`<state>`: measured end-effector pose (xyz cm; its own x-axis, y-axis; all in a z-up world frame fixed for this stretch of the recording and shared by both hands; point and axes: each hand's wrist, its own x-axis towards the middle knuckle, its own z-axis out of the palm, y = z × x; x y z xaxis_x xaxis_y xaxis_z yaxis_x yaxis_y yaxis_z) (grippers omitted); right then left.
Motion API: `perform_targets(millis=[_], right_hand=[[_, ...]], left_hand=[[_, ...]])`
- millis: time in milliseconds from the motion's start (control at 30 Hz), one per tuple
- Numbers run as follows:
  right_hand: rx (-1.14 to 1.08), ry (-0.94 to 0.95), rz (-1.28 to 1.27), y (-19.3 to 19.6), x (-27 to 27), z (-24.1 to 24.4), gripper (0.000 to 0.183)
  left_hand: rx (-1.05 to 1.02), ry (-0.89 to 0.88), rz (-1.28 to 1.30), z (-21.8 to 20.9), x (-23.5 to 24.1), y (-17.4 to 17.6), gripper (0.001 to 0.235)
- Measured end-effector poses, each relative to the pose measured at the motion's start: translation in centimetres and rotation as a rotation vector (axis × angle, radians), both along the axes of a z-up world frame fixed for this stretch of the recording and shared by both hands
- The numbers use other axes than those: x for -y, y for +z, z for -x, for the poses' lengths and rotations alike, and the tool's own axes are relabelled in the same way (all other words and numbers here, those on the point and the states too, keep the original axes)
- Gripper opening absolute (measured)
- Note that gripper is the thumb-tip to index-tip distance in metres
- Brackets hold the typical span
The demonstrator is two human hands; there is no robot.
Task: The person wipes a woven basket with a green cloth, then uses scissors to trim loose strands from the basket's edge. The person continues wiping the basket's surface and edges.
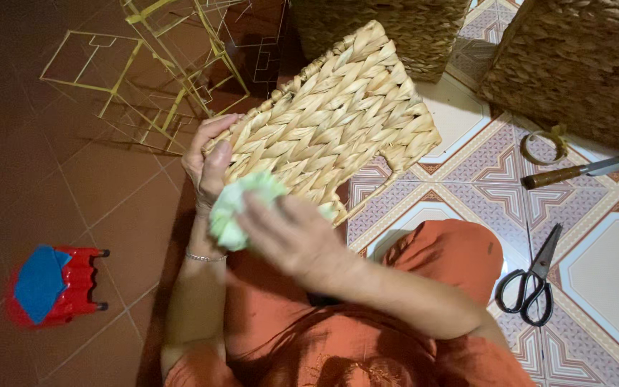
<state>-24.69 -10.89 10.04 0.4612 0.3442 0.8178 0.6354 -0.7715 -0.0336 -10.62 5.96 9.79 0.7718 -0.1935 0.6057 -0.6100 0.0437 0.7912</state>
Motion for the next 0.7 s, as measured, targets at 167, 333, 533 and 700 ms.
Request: perform_targets(millis=[167, 333, 533, 700], right_hand=[[0.118, -0.319, -0.010, 1.5, 9.7, -6.9, 0.035], [0.049, -0.692, -0.079, -0.6, 17.9, -10.3, 0.046], [0.107, -0.539, -0.107, 0.8, 9.4, -8.8, 0.054], [0.050, -0.079, 0.002, 2.3, -1.4, -3.0, 0.048]], left_hand=[[0.017, -0.019, 0.016, 0.0, 0.2, 0.3, 0.049], [0.071, -0.010, 0.006, 0.5, 0.6, -0.1, 0.049], [0.071, -0.008, 0.030, 0.3, 0.5, -1.0, 0.048], [0.028, -0.017, 0.059, -0.8, 0.1, -1.5, 0.048]])
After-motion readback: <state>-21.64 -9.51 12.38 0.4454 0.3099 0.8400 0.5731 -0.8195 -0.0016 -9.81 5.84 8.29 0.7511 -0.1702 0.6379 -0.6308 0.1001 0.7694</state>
